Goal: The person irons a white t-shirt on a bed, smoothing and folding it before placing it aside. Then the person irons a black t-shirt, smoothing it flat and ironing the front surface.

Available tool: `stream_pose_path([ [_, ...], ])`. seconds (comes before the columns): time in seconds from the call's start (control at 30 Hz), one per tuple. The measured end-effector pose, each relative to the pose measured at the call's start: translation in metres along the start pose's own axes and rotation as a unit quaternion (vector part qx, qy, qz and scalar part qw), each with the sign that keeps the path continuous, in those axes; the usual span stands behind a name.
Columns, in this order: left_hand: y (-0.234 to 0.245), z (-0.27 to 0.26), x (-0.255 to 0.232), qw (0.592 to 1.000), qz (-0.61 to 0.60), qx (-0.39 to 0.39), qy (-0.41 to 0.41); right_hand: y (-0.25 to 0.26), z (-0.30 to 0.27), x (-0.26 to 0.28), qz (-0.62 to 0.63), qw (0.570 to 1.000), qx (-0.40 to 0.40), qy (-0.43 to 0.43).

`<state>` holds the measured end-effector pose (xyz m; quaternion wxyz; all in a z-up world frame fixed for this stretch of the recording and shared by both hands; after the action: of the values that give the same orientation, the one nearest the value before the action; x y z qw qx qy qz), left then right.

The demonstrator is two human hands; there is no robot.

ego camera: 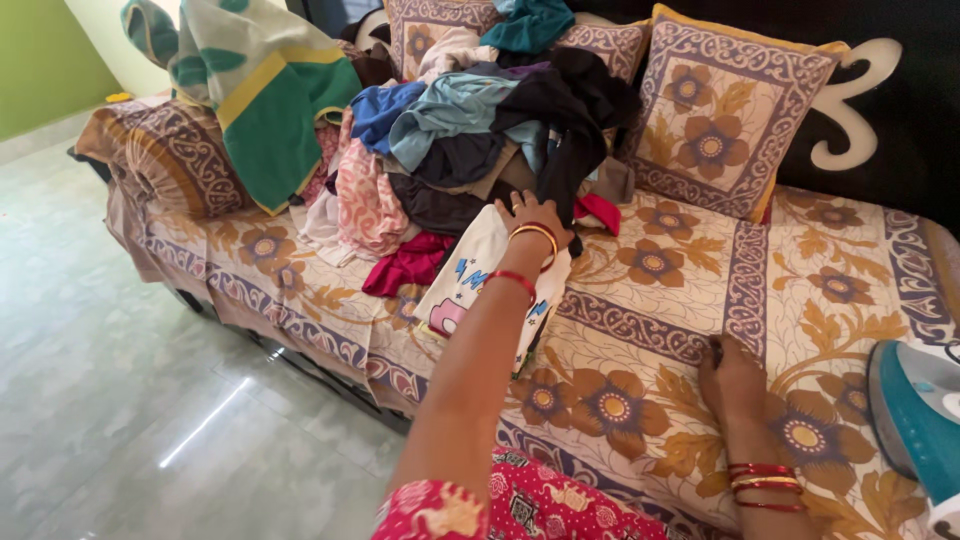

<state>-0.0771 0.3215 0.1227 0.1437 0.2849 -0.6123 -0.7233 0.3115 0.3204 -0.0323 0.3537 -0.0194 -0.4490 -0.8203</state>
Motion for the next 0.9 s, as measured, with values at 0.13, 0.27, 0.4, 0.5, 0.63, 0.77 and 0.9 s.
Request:
stream_pose_path([
  [0.13, -0.020, 0.032, -0.009, 0.998, -0.018, 0.033, 0.048, 0.010, 0.001, 0.012, -0.045, 0.998, -0.035, 0.033],
  [0.27, -0.030, 0.040, -0.045, 0.999, -0.052, 0.010, 0.013, 0.016, 0.003, 0.019, -0.032, 0.998, -0.051, 0.028],
  [0.4, -0.026, -0.009, -0.132, 0.970, -0.169, -0.077, -0.154, 0.014, 0.001, 0.011, -0.004, 0.999, -0.024, -0.027],
  [0.5, -0.043, -0.077, -0.189, 0.898, -0.366, 0.005, -0.247, 0.012, -0.004, -0.009, 0.089, 0.990, -0.087, -0.073],
  [0.63, -0.055, -0.174, -0.213, 0.811, -0.422, 0.003, -0.406, -0.003, -0.009, -0.036, 0.101, 0.984, -0.144, -0.033],
  [0.77, -0.091, -0.171, -0.200, 0.812, -0.486, 0.118, -0.301, -0.027, -0.022, -0.069, 0.046, 0.991, -0.119, -0.030],
  [0.9, -0.099, -0.158, -0.173, 0.851, -0.410, 0.095, -0.315, -0.032, -0.035, -0.081, -0.038, 0.993, -0.106, -0.030],
])
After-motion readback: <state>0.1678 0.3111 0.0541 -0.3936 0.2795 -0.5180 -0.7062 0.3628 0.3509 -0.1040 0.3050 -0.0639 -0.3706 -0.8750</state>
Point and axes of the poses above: each hand's wrist, its own z-axis towards the middle knuckle, its own y-axis out of the back of the hand, x = y × z, the point moved 10 cm from there along z, towards the middle knuckle, and after that the axes turned 11 degrees about y, right-handed, at the moved point
